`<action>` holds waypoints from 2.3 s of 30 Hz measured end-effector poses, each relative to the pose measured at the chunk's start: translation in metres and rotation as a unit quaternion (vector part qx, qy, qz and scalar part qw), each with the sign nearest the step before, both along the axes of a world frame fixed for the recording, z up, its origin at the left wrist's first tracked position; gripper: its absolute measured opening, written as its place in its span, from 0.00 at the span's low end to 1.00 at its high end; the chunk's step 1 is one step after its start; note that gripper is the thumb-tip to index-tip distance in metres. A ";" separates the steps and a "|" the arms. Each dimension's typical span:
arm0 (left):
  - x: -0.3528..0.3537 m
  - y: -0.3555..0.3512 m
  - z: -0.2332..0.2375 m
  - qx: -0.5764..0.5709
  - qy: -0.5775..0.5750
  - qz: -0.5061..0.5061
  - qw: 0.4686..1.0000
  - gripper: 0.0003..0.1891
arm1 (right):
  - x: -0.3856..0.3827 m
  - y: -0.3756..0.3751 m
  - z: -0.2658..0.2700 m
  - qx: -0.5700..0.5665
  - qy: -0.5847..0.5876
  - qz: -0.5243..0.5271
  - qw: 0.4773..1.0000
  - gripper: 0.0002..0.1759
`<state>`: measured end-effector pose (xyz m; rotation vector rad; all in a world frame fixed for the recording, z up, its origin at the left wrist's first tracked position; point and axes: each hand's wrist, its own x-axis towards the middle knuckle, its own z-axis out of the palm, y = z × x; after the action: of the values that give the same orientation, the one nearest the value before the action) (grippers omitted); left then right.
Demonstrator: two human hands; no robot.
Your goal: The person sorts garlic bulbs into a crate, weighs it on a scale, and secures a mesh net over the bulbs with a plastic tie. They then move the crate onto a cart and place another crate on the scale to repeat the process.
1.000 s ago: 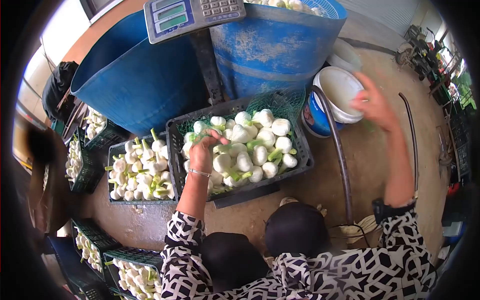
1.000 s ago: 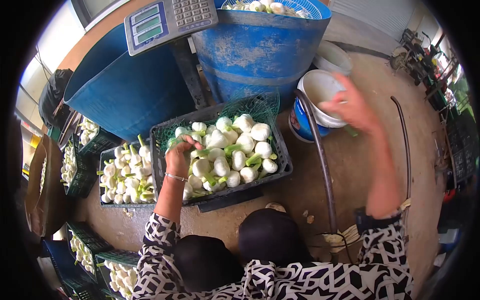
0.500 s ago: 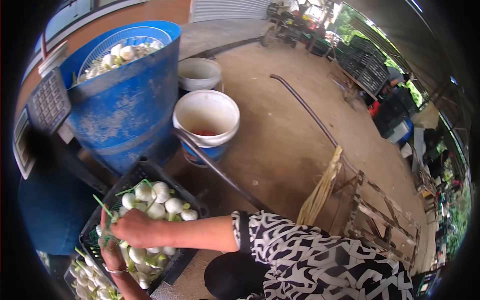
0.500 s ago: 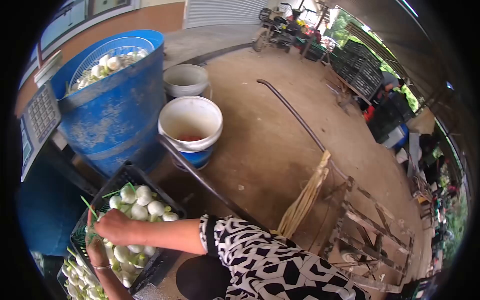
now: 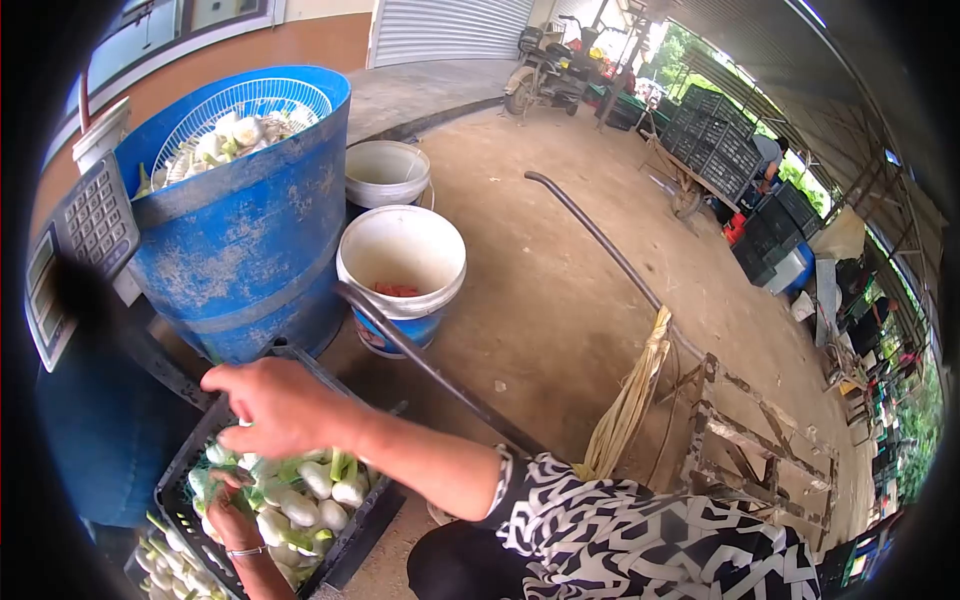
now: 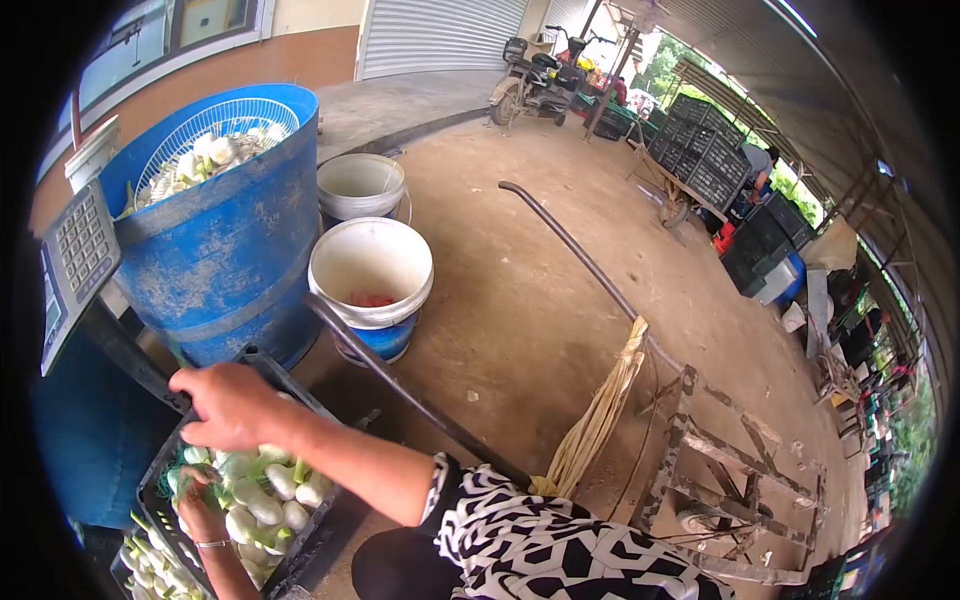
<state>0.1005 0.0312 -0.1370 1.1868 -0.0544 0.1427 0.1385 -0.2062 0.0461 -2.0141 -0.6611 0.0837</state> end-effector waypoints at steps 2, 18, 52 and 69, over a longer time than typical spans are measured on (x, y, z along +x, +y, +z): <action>-0.004 0.000 0.016 0.050 0.014 0.050 0.997 0.05 | 0.005 -0.005 -0.032 -0.038 -0.027 0.030 0.998 0.40; 0.011 -0.012 -0.010 0.237 -0.142 0.191 0.942 0.24 | -0.003 0.098 -0.181 0.015 0.156 0.142 0.977 0.13; 0.008 -0.021 -0.018 0.433 -0.058 -0.055 0.898 0.15 | 0.024 0.092 -0.059 -0.130 -0.040 0.284 0.949 0.14; -0.005 -0.037 0.007 0.544 -0.180 0.121 0.810 0.09 | 0.072 0.040 -0.112 0.582 0.414 0.003 0.700 0.15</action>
<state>0.0952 -0.0062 -0.1304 2.3110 -0.3572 0.6240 0.2105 -0.1662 -0.0655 -0.5741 -0.0219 0.4287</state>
